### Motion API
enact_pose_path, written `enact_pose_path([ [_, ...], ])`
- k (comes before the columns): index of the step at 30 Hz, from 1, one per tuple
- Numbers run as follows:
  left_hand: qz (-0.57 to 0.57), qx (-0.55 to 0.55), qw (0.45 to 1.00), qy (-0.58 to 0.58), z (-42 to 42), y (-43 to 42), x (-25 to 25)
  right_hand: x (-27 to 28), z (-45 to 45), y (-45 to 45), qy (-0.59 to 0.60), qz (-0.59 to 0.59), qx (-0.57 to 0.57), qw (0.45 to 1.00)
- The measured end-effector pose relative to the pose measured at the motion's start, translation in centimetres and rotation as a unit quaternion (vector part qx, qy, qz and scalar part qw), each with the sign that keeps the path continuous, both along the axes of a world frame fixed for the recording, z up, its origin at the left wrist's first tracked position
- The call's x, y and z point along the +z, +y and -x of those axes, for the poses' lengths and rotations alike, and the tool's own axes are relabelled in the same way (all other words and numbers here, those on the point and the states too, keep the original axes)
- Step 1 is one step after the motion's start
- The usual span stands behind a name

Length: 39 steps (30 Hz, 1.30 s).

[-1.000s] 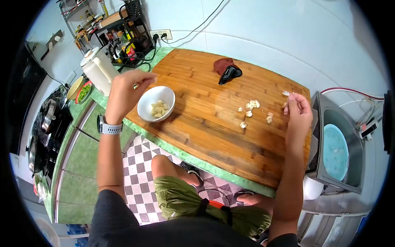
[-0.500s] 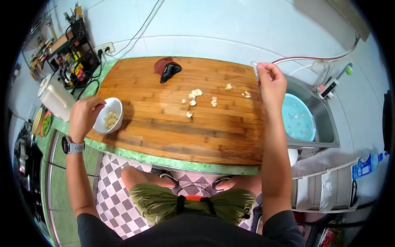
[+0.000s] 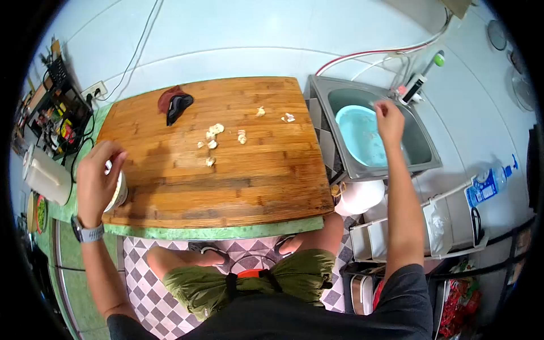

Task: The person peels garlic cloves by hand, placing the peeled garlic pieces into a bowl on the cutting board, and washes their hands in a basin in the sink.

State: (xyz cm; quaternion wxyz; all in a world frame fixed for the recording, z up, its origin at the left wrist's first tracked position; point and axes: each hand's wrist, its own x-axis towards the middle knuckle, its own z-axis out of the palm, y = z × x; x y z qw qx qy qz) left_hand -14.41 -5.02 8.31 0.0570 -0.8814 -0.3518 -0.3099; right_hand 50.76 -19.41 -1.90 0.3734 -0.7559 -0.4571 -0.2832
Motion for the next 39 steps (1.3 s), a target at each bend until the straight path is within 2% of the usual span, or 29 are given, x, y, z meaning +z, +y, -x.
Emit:
enact_pose_path([
  [1,0.025,0.013,1.000,-0.001,-0.8,-0.3,0.2,-1.6,-1.8,-0.8,-0.015,0.023,-0.024,0.999],
  [2,0.015,0.001,1.000,0.018,-1.2,0.1,0.3,-4.2,-5.9,-1.5,-0.020,0.124,-0.014,0.992],
  [3,0.006,-0.012,0.999,0.036,-1.5,0.4,0.4,-5.0,-8.0,-3.3,-0.085,0.325,0.020,0.942],
  [5,0.018,-0.022,0.999,0.020,-3.4,0.4,0.3,-5.0,-8.0,-3.0,-0.158,0.504,0.056,0.847],
  [7,0.031,-0.034,0.999,0.002,-5.1,0.6,0.3,-2.4,-5.4,-2.8,-0.011,0.365,-0.110,0.925],
  [9,-0.024,-0.095,0.995,-0.003,-6.3,1.4,-0.1,0.4,-2.4,-2.4,0.001,0.391,-0.139,0.910],
  [10,0.007,-0.078,0.997,0.001,-6.9,1.8,-0.3,0.6,-1.5,-2.4,0.019,0.415,-0.173,0.893],
  [13,0.041,-0.076,0.996,-0.031,-8.3,3.9,-1.4,-0.4,-3.1,-2.8,-0.019,0.419,-0.149,0.896],
  [14,0.034,-0.067,0.997,-0.036,-8.9,4.1,-1.5,-1.4,-3.5,-3.2,-0.065,0.369,-0.116,0.920],
  [15,0.036,-0.063,0.997,-0.035,-9.3,4.3,-1.7,-1.3,-2.8,-2.7,-0.066,0.370,-0.111,0.920],
  [17,-0.003,-0.094,0.994,-0.051,-10.1,5.1,-2.2,0.5,0.3,-1.3,-0.057,0.281,-0.109,0.952],
  [19,0.004,-0.091,0.994,-0.055,-10.7,5.8,-2.7,2.6,3.4,0.2,-0.025,0.278,-0.066,0.958],
  [21,0.036,-0.093,0.993,-0.057,-11.3,6.6,-3.3,4.0,6.3,2.1,-0.078,0.240,0.069,0.965],
  [23,0.041,-0.084,0.992,-0.086,-11.9,7.6,-4.7,5.4,11.6,4.7,-0.006,0.230,0.152,0.961],
  [25,0.069,-0.056,0.992,-0.088,-12.3,8.3,-5.8,6.1,17.2,7.2,0.023,0.243,0.226,0.943],
  [29,0.105,-0.018,0.987,-0.117,-13.0,8.6,-8.2,4.0,25.4,13.4,0.017,0.247,0.401,0.882],
  [33,0.102,-0.022,0.981,-0.163,-12.8,8.3,-9.4,2.0,30.4,17.5,0.059,0.286,0.452,0.843],
  [35,0.096,-0.018,0.981,-0.165,-12.5,8.4,-9.9,1.5,31.5,18.4,0.019,0.325,0.440,0.837],
  [36,0.091,-0.014,0.982,-0.165,-12.5,8.5,-10.2,1.9,32.0,18.4,0.051,0.361,0.393,0.844],
  [39,0.061,-0.021,0.982,-0.179,-12.6,9.0,-11.1,0.4,31.0,19.1,0.090,0.315,0.412,0.850],
])
